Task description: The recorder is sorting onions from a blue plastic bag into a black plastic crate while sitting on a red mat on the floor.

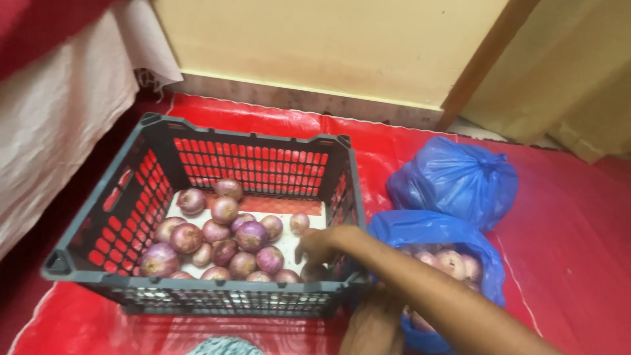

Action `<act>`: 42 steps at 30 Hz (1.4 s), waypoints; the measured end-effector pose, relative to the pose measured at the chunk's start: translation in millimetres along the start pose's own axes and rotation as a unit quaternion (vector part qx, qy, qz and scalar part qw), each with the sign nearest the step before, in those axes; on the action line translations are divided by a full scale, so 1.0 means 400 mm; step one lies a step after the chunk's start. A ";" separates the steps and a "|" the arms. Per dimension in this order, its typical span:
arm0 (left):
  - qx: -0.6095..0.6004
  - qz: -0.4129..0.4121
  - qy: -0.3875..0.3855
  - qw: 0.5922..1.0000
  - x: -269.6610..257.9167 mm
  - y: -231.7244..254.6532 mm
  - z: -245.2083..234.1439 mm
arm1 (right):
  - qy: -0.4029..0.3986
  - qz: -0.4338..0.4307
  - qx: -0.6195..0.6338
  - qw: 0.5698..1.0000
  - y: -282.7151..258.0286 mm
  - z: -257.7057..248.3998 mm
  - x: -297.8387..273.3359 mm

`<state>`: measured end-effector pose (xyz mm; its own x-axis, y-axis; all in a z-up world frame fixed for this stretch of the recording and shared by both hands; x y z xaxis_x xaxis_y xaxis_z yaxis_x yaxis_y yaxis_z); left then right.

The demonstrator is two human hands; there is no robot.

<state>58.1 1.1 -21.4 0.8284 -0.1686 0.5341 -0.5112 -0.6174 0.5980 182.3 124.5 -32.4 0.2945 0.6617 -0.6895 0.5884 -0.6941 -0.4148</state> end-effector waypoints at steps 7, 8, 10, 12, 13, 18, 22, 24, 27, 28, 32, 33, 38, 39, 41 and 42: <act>0.044 0.022 -0.004 0.999 -0.006 0.042 -0.053 | 0.206 -0.277 0.260 0.902 -0.152 -0.258 -0.447; 0.042 0.025 -0.006 0.999 -0.002 0.042 -0.052 | 0.209 -0.275 0.261 0.901 -0.126 -0.237 -0.517; 0.023 0.033 -0.016 0.999 0.003 0.043 -0.048 | 0.332 -0.260 0.404 0.812 -0.034 -0.236 -0.679; 0.031 0.038 -0.025 0.998 0.002 0.039 -0.038 | 0.396 -0.199 0.438 0.782 0.119 -0.139 -0.719; 0.041 0.041 -0.033 0.998 0.002 0.036 -0.032 | 0.454 -0.138 0.469 0.745 0.213 -0.089 -0.746; 0.052 0.052 -0.037 0.997 -0.007 0.028 -0.025 | 0.488 -0.128 0.389 0.771 0.391 0.157 -0.630; 0.069 0.029 -0.041 0.996 0.004 0.027 -0.045 | 0.512 -0.143 0.109 0.840 0.223 0.170 -0.611; 0.085 0.021 -0.036 0.996 0.003 0.022 -0.044 | 0.506 -0.126 0.117 0.845 0.180 0.166 -0.600; 0.110 0.009 -0.012 0.994 0.003 0.014 -0.046 | 0.511 -0.095 0.097 0.849 0.157 0.165 -0.580; 0.119 0.003 0.005 0.993 0.001 0.011 -0.050 | 0.523 -0.080 0.070 0.846 0.154 0.165 -0.574; 0.104 -0.009 -0.009 0.994 0.010 0.000 -0.031 | 0.543 -0.042 0.046 0.838 0.154 0.165 -0.573; 0.096 -0.008 -0.008 0.995 0.016 0.000 -0.030 | 0.545 -0.043 0.039 0.836 0.155 0.167 -0.571; 0.070 -0.003 0.019 0.997 0.038 0.005 -0.028 | 0.511 -0.028 0.076 0.856 0.182 0.169 -0.554; 0.067 0.000 0.029 0.997 0.036 0.004 -0.032 | 0.512 -0.038 0.105 0.852 0.185 0.164 -0.557; 0.063 0.003 0.037 0.997 -0.022 -0.029 -0.031 | 0.512 -0.047 0.134 0.847 0.197 0.167 -0.557; 0.060 0.006 0.035 0.998 -0.079 -0.034 -0.016 | 0.521 -0.063 0.122 0.842 0.198 0.170 -0.558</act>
<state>37.6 19.9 -42.6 0.8020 -0.1248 0.5842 -0.4863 -0.7044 0.5171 112.0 -97.2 48.3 0.8179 0.5348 0.2124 0.5289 -0.5532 -0.6436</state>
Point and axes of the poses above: each hand's wrist, its own x-axis towards the middle knuckle, its own z-axis out of the palm, y = z × x, the point moved 8 cm from there along x, towards the middle knuckle, and after that the axes turned 12 degrees about x, right-handed, at the moved point
